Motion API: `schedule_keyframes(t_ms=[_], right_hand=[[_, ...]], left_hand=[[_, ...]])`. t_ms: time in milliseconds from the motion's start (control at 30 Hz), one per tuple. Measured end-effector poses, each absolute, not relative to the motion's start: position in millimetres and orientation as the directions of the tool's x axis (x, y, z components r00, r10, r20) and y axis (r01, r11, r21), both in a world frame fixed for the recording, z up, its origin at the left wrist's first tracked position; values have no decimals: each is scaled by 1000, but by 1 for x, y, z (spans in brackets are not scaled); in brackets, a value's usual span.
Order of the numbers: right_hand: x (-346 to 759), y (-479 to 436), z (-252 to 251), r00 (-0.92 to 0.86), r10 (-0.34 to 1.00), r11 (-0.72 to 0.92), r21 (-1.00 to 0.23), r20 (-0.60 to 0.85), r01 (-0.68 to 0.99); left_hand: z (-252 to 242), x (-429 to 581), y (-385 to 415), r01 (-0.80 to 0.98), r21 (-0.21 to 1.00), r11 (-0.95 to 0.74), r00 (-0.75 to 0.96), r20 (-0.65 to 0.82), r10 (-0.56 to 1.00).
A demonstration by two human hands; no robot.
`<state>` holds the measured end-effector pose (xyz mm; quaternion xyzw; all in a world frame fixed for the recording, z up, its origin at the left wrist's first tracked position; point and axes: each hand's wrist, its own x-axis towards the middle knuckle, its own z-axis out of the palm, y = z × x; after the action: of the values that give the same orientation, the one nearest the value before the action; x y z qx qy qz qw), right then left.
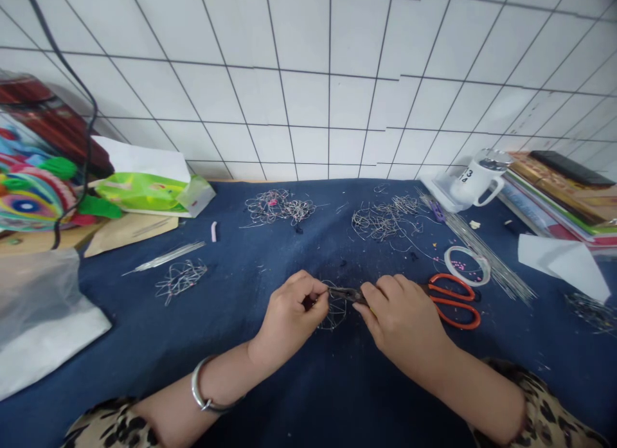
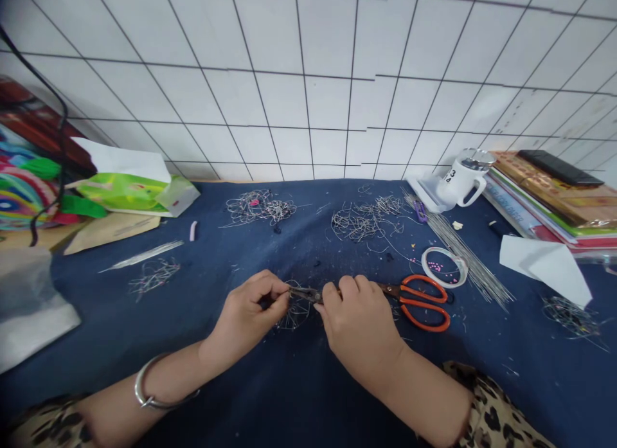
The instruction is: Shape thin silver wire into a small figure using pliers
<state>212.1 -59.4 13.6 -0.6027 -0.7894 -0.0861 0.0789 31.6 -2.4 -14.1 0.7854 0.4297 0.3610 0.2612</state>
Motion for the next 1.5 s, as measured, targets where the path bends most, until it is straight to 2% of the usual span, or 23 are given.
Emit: schedule_keyframes(t_ms=[333, 433, 533, 633, 767, 967, 1233, 1500], right_hand=[[209, -60, 12, -238, 953, 240, 12, 190, 971], [213, -57, 12, -229, 965, 243, -108, 127, 964], [221, -51, 13, -231, 973, 222, -292, 6, 930], [229, -46, 14, -214, 975, 172, -392, -64, 904], [237, -42, 17, -196, 979, 148, -448, -63, 882], [240, -42, 18, -274, 958, 193, -509, -89, 839], [238, -45, 12, -298, 954, 251, -455, -32, 854], [241, -44, 8, -308, 949, 309, -397, 70, 864]], left_hand=[[-12, 31, -4, 496, 755, -429, 340, 286, 896], [-11, 30, -3, 447, 839, -310, 360, 149, 921], [-12, 27, -1, 351, 932, -88, 419, -72, 905], [-12, 24, 1, 276, 959, 65, 439, -186, 879], [-12, 22, 2, 248, 965, 88, 426, -190, 884], [-10, 23, 4, 315, 949, -4, 414, -133, 901], [-9, 26, 2, 389, 905, -172, 433, -15, 901], [-7, 23, 5, 333, 927, -175, 486, -9, 874]])
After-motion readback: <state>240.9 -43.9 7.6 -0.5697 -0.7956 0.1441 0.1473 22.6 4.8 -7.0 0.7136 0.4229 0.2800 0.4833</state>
